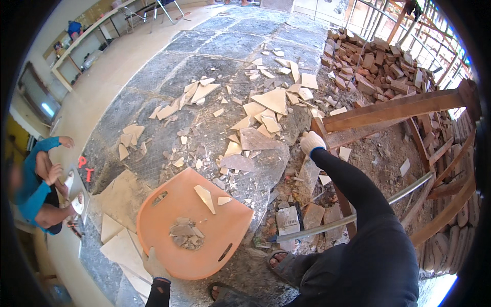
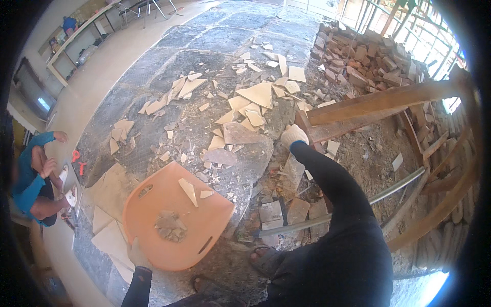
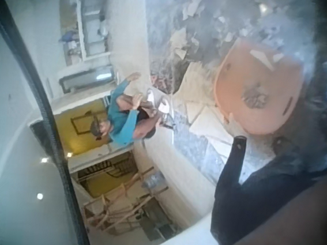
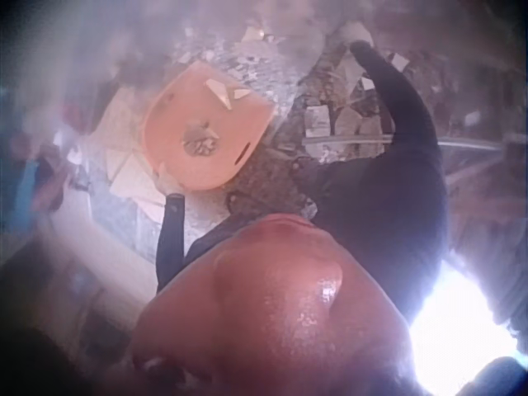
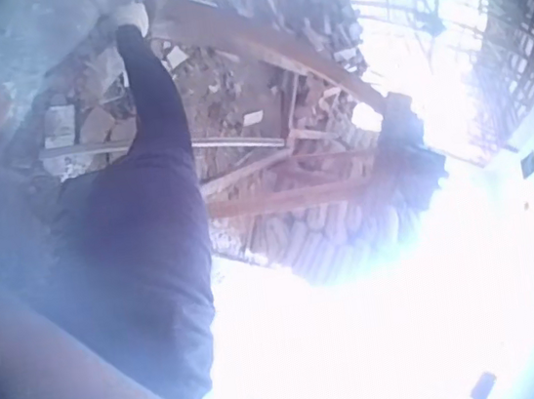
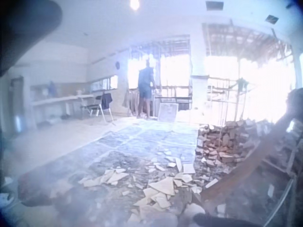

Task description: The person collects broken tile fragments from the floor and places them into an orange plastic basin. They gather pieces by hand, filling the basin, then carry it across the construction site.

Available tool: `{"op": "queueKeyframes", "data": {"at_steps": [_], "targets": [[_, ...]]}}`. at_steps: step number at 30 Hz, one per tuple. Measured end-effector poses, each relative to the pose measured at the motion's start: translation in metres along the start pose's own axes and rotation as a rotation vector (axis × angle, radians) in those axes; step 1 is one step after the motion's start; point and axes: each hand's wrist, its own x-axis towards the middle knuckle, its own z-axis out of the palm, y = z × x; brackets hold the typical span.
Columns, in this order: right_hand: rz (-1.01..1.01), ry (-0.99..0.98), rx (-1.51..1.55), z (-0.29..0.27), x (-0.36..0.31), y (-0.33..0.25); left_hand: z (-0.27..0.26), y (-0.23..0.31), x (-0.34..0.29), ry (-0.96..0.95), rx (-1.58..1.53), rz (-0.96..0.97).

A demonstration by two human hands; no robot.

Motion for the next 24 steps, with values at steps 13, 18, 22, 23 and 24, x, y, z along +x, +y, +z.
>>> {"op": "queueKeyframes", "data": {"at_steps": [13, 18, 22, 23, 24], "targets": [[-0.102, -0.262, 0.713, -0.006, -0.081, -0.063, -0.018, -0.024, -0.007, 0.079, -0.028, -0.067], [-0.229, -0.244, 0.669, -0.024, -0.132, -0.141, -0.025, -0.022, 0.003, 0.021, 0.059, -0.089], [-0.454, -0.342, 0.615, -0.057, -0.173, -0.158, -0.020, -0.017, -0.003, 0.059, 0.023, -0.067], [-0.534, -0.361, 0.586, -0.065, -0.182, -0.162, -0.016, -0.014, -0.006, 0.062, 0.001, -0.082], [-0.619, -0.397, 0.551, -0.070, -0.189, -0.165, -0.013, -0.011, -0.009, 0.047, -0.035, -0.094]]}}
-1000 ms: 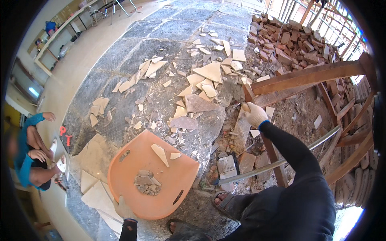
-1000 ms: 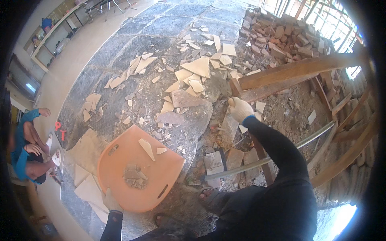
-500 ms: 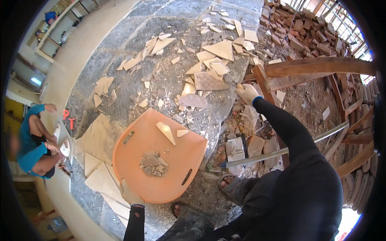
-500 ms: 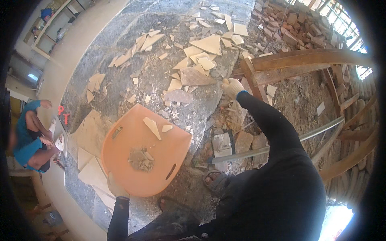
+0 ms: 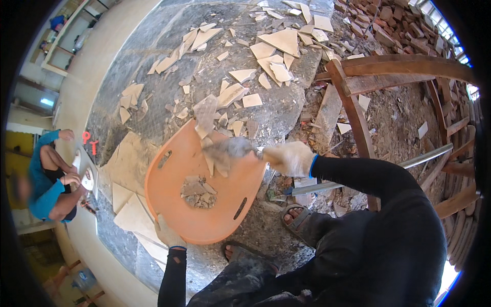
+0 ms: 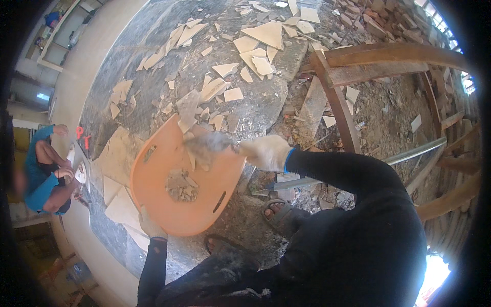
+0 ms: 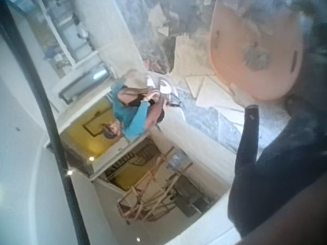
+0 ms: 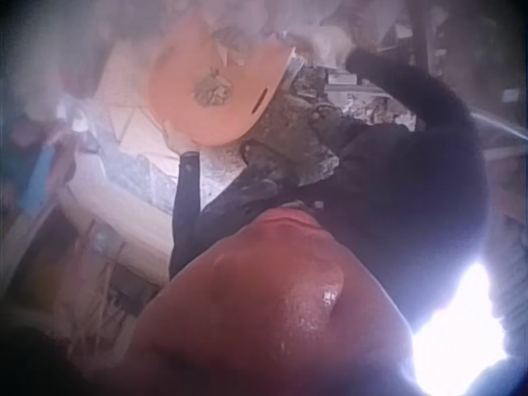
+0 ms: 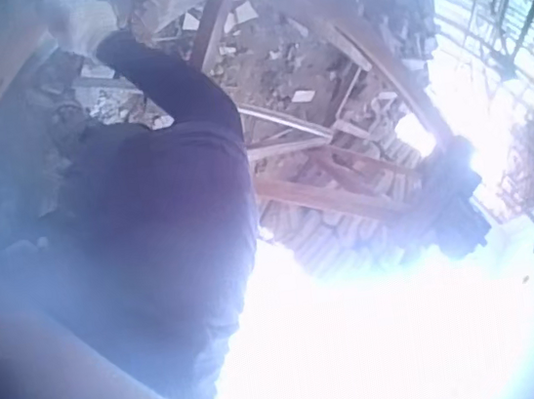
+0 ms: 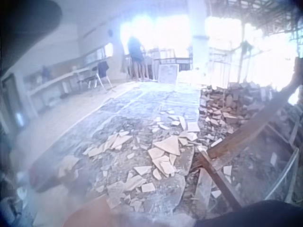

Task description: The person collects broken tile fragments from the floor and places them into an orange plastic basin. They gather pieces by hand, filling the basin, then carry it across the construction site.

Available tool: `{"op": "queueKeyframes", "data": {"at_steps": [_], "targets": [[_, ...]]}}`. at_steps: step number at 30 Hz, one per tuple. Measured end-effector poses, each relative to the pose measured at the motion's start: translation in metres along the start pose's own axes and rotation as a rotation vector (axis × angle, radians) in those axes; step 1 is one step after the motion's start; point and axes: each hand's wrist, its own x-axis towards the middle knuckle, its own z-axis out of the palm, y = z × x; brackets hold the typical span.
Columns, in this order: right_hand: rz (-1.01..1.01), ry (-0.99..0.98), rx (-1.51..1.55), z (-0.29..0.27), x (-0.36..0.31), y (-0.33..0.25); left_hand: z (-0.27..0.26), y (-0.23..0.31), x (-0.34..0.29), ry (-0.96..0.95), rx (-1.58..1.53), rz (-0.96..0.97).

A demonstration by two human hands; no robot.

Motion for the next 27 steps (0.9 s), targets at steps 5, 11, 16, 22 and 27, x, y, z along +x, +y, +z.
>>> {"op": "queueKeyframes", "data": {"at_steps": [5, 11, 16, 22, 27], "targets": [[0.167, 0.233, -0.030, -0.006, 0.002, 0.026, -0.005, -0.001, 0.006, 0.012, -0.010, -0.094], [0.733, 0.672, -0.182, -0.065, 0.037, 0.189, -0.050, -0.036, 0.031, -0.262, -0.163, -0.042], [0.592, 0.659, -0.261, -0.071, 0.052, 0.202, -0.012, -0.031, 0.016, 0.090, 0.005, 0.057], [0.680, 0.607, -0.138, -0.070, 0.026, 0.155, 0.009, -0.011, 0.002, 0.145, 0.125, 0.097], [0.677, 0.656, -0.253, -0.074, 0.030, 0.160, -0.004, -0.025, 0.012, 0.062, 0.231, 0.164]]}}
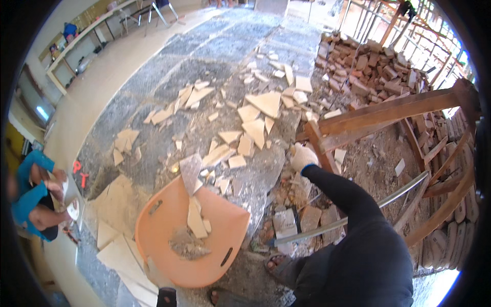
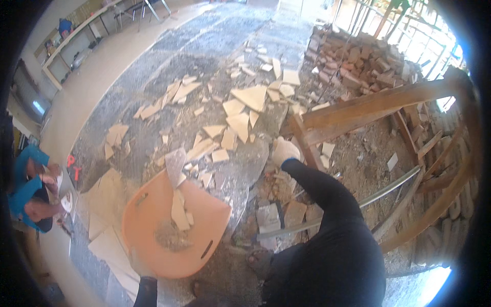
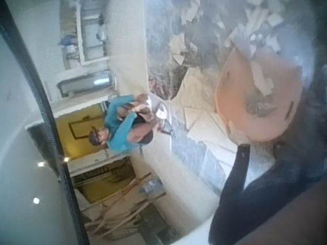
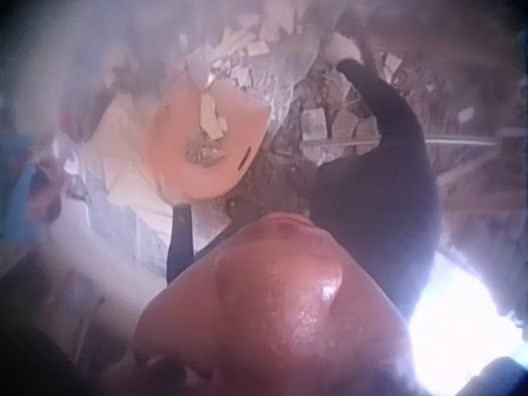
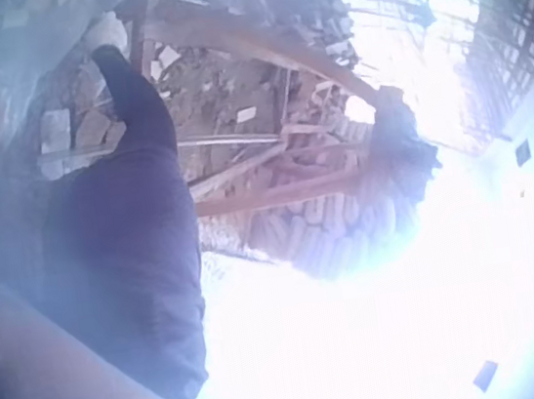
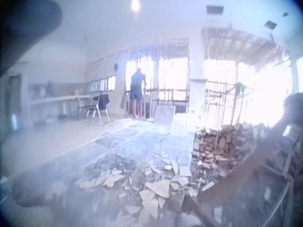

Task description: The person collects broken tile fragments from the floor and places them into an orange plastic basin. They gather pieces by hand, filling the basin, then carry it across the construction site.

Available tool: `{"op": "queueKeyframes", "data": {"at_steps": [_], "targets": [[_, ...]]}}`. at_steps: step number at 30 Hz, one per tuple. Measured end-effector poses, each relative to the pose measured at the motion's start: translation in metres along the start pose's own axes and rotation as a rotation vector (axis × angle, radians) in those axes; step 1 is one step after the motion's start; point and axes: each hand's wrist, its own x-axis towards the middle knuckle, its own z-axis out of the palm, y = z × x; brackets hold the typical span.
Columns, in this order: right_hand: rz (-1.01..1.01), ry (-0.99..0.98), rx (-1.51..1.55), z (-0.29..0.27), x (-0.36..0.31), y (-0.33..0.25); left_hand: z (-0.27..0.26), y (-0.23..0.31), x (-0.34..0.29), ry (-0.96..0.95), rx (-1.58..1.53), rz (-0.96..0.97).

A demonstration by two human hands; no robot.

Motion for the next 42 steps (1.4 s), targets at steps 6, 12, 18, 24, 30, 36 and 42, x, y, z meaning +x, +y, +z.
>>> {"op": "queueKeyframes", "data": {"at_steps": [6, 12, 18, 24, 30, 36, 42], "targets": [[-0.174, -0.133, 0.037, -0.003, -0.013, 0.018, -0.012, 0.005, -0.006, -0.080, -0.226, -0.102], [-0.105, -0.080, 0.086, 0.013, 0.036, -0.002, -0.015, 0.001, 0.004, -0.160, -0.127, -0.077], [-0.348, -0.307, 0.219, 0.032, 0.013, -0.044, -0.014, -0.001, 0.000, -0.051, -0.223, -0.090], [-0.237, -0.518, 0.269, 0.038, 0.066, -0.056, -0.006, 0.013, -0.003, -0.023, -0.195, -0.130], [-0.520, -0.510, 0.218, 0.033, 0.011, -0.078, 0.001, 0.017, -0.004, -0.025, -0.248, -0.122], [-0.564, -0.545, 0.111, -0.010, -0.071, -0.088, -0.009, 0.008, -0.001, -0.018, -0.171, -0.129], [-0.922, -0.573, 0.029, -0.036, -0.100, -0.107, -0.008, 0.009, -0.003, -0.084, -0.055, -0.128]]}}
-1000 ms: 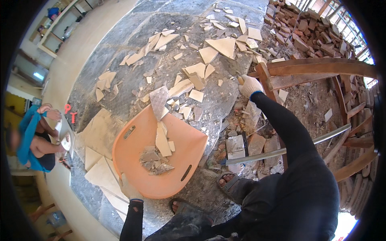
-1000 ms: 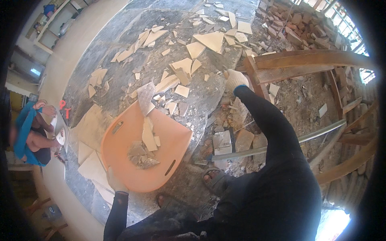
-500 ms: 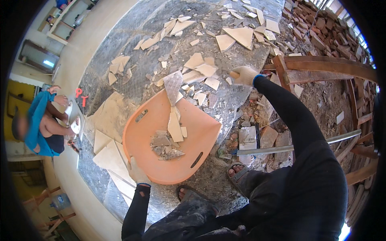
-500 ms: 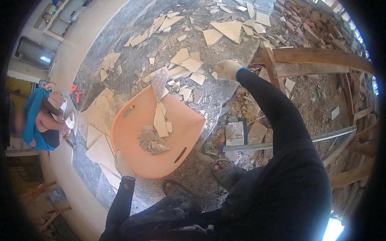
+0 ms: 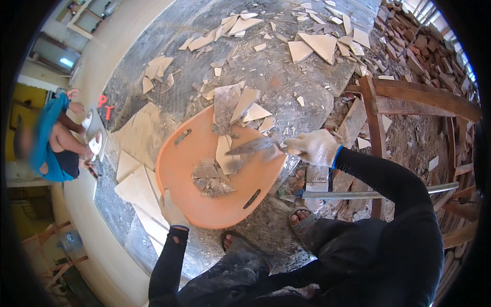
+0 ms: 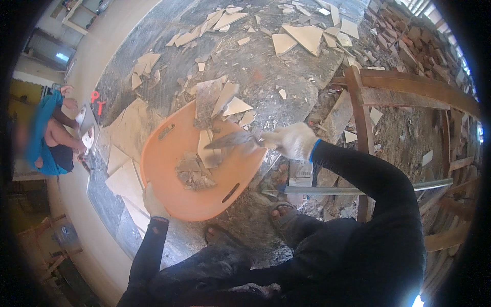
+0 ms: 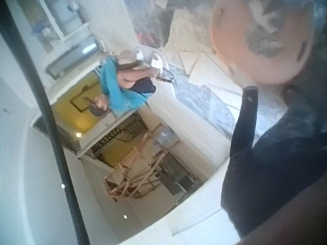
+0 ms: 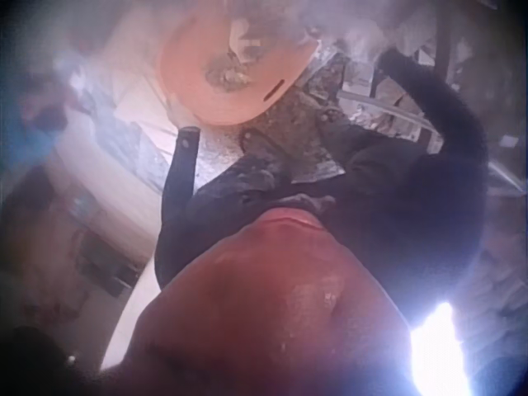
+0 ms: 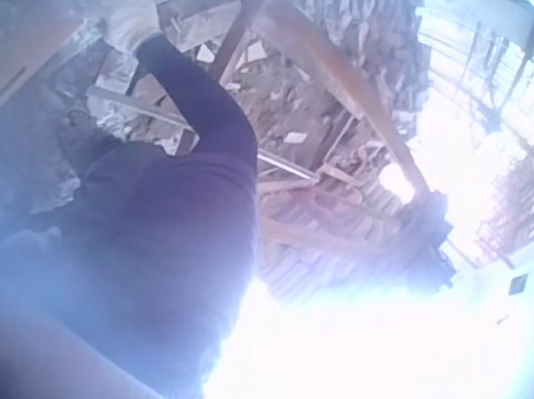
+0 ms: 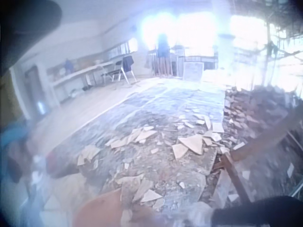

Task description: The person collects broken tile fragments from the floor and places them into an orange plastic basin. They gather pieces by hand, filling the basin, then carry it across the construction site.

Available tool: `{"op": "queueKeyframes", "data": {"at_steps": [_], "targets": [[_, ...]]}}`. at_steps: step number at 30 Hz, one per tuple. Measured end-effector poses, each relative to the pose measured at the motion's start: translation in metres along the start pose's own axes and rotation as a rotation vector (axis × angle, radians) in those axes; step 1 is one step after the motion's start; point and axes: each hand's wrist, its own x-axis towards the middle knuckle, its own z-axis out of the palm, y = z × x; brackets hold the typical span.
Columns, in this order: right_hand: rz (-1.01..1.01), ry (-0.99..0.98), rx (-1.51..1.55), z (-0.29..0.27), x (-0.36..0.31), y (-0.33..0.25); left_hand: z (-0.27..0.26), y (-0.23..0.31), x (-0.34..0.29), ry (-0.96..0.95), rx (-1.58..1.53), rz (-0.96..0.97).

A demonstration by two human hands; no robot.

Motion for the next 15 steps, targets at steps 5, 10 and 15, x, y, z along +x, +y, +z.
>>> {"op": "queueKeyframes", "data": {"at_steps": [5, 10, 15], "targets": [[0.198, 0.266, 0.137, 0.002, 0.054, 0.008, 0.020, 0.041, -0.013, 0.023, -0.317, -0.192], [0.418, 0.383, 0.064, -0.021, 0.159, 0.085, 0.034, 0.089, -0.031, -0.056, -0.503, -0.310], [0.369, 0.281, -0.041, -0.017, 0.203, 0.094, 0.041, 0.101, -0.026, -0.077, -0.494, -0.319]]}}
